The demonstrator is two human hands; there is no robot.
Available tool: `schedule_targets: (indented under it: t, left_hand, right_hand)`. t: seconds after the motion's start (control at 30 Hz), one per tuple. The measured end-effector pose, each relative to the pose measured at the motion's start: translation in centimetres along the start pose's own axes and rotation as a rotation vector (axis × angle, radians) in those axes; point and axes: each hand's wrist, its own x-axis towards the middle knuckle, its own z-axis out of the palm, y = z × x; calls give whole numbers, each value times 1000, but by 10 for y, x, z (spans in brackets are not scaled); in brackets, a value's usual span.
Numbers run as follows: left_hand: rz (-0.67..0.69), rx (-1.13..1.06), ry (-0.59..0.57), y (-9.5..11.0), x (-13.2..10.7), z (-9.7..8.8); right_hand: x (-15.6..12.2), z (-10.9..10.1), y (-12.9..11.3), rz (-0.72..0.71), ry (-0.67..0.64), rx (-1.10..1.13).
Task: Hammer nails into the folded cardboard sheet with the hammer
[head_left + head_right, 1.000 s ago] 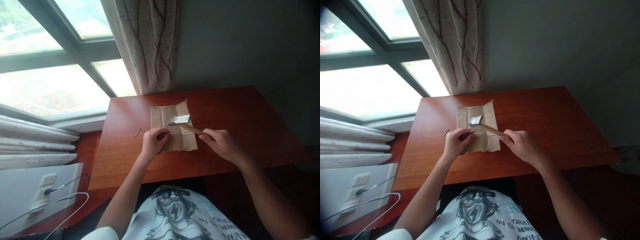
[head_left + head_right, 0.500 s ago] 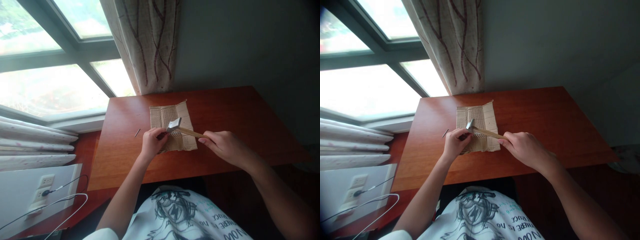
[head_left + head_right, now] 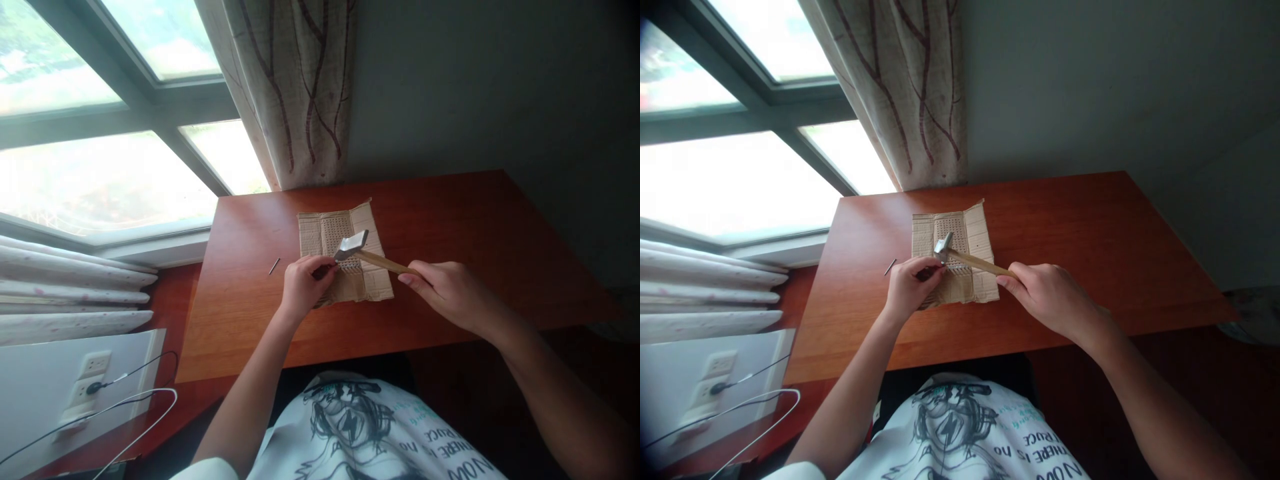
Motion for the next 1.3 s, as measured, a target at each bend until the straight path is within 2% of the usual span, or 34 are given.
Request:
schedule_targets:
  t: [0.2, 0.43, 0.57, 0.8, 1.03, 1.3]
  left_hand:
    - [-1, 61, -32, 2, 1, -1]
    - [-4, 54, -43, 3, 1, -2]
    - [-20, 34, -89, 7, 4, -7]
    - [-13, 130, -155, 11, 3, -11]
    - [-91, 81, -138, 10, 2, -10]
    - [-100, 58, -154, 8, 4, -10]
  right_hand:
    - [1, 2, -6, 31, -72, -70]
    - [0, -3, -5, 38, -29, 24]
    - [-2, -3, -4, 47, -17, 34]
    - [-1, -2, -6, 49, -46, 7]
    - [4, 5, -6, 49, -102, -60]
    - [5, 5, -6, 52, -114, -49]
